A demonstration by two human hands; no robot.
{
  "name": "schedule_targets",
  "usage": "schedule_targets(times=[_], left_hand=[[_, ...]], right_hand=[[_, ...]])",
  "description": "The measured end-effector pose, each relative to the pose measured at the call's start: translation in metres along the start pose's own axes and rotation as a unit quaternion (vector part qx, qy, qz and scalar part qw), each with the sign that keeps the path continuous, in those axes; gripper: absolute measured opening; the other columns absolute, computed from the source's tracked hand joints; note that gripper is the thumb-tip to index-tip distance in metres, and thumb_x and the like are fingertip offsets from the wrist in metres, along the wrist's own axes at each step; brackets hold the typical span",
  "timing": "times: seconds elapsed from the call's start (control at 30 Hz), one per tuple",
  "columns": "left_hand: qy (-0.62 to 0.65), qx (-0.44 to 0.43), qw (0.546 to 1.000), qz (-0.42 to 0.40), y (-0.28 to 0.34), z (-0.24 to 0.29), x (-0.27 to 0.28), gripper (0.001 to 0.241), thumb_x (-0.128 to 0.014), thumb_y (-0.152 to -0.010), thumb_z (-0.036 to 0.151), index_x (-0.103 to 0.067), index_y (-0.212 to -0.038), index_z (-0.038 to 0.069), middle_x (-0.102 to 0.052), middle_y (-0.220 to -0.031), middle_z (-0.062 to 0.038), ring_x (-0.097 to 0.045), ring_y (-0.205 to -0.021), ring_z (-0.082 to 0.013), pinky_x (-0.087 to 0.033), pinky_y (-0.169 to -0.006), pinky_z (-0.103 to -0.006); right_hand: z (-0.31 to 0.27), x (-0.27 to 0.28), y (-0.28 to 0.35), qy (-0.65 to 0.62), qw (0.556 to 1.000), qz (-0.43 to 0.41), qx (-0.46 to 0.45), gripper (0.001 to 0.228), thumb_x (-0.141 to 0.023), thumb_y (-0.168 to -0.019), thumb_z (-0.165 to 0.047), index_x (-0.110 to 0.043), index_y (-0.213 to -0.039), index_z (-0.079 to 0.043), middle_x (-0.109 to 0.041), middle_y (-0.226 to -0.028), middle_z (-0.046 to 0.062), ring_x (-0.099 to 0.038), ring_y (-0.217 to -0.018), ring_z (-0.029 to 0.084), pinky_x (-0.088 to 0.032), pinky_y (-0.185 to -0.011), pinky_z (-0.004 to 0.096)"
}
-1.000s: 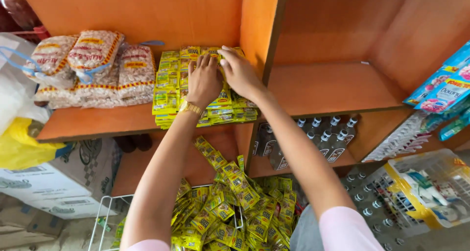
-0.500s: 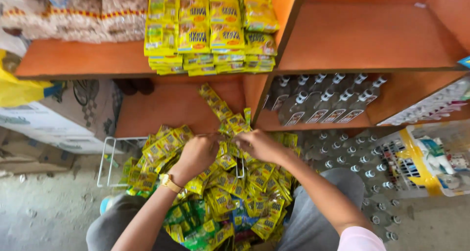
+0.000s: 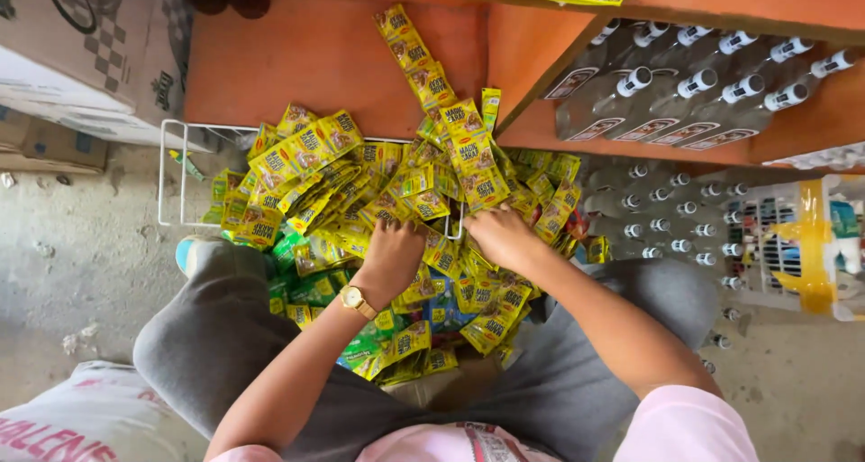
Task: Stocking seasoning packets onto a shelf in a grocery store.
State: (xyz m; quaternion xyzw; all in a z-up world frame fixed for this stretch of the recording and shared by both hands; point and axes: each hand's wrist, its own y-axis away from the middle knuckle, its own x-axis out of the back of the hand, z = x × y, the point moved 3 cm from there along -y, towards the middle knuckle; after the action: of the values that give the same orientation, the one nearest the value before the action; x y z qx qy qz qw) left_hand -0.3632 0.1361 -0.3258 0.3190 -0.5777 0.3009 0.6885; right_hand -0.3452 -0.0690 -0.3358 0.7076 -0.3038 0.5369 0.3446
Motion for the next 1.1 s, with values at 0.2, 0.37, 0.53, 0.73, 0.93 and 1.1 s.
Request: schedule_targets(times=[0.2,0.37,0.53,0.73,0.93,1.1], left_hand=[[0.019,-0.018,0.999,0.037,-0.007,0.004,0.015,0.025,-0.065,-0.083,0.013,-0.068,-0.106,0.005,-0.069,-0.097,-0.016,-0.067,-0.093,-0.0339,-0.049,-0.087,-0.0493],[0.036,-0.016,0.994,0.097,-0.005,-0.004,0.031,0.019,-0.066,-0.081,0.013,-0.067,-0.099,0.006,-0.070,-0.097,-0.016,-0.067,-0.092,-0.0352,-0.049,-0.087,-0.0487],[0.093,-0.005,0.990,0.103,-0.004,-0.019,0.035,0.012,-0.066,-0.082,0.011,-0.067,-0.094,0.008,-0.070,-0.091,-0.014,-0.068,-0.090,-0.0358,-0.050,-0.081,-0.0493],[0.134,0.004,0.956,0.259,0.009,-0.034,0.103,0.019,-0.065,-0.083,0.007,-0.069,-0.101,0.004,-0.072,-0.090,-0.016,-0.068,-0.088,-0.0355,-0.051,-0.078,-0.0502],[0.524,0.012,0.776,0.351,0.023,-0.030,0.194,0.032,-0.066,-0.100,0.012,-0.064,-0.132,0.006,-0.079,-0.107,-0.012,-0.076,-0.085,-0.0258,-0.061,-0.079,-0.0414],[0.439,-0.022,0.794,0.419,0.037,0.006,0.276,0.063,-0.075,-0.093,0.011,-0.048,-0.150,0.005,-0.060,-0.140,-0.018,-0.054,-0.113,-0.0372,-0.050,-0.098,-0.0444]], right_hand=[[-0.032,0.214,0.006,-0.066,0.952,0.293,-0.051,0.008,-0.066,-0.099,-0.006,-0.068,-0.106,-0.006,-0.072,-0.097,0.014,-0.072,-0.089,0.032,-0.058,-0.080,0.044],[0.005,0.358,-0.012,0.110,0.824,0.555,0.028,0.027,-0.051,-0.103,0.013,-0.058,-0.129,0.008,-0.064,-0.117,0.026,-0.064,-0.105,0.046,-0.054,-0.097,0.049],[0.101,0.381,-0.108,0.228,0.891,0.389,-0.055,0.011,-0.063,-0.084,0.004,-0.065,-0.094,0.006,-0.066,-0.091,0.030,-0.064,-0.076,0.045,-0.053,-0.063,0.050],[-0.001,0.459,-0.023,0.352,0.680,0.643,-0.024,0.019,-0.077,-0.082,-0.001,-0.068,-0.099,-0.001,-0.066,-0.091,0.018,-0.063,-0.081,0.038,-0.051,-0.071,0.047],[-0.091,0.431,0.089,0.167,0.747,0.643,0.015,0.041,-0.070,-0.100,0.006,-0.054,-0.138,-0.001,-0.062,-0.127,0.018,-0.064,-0.117,0.035,-0.051,-0.104,0.038],[-0.111,0.421,0.129,0.133,0.709,0.692,0.034,0.029,-0.073,-0.112,0.004,-0.056,-0.136,0.007,-0.064,-0.128,0.019,-0.068,-0.111,0.030,-0.056,-0.102,0.037]])
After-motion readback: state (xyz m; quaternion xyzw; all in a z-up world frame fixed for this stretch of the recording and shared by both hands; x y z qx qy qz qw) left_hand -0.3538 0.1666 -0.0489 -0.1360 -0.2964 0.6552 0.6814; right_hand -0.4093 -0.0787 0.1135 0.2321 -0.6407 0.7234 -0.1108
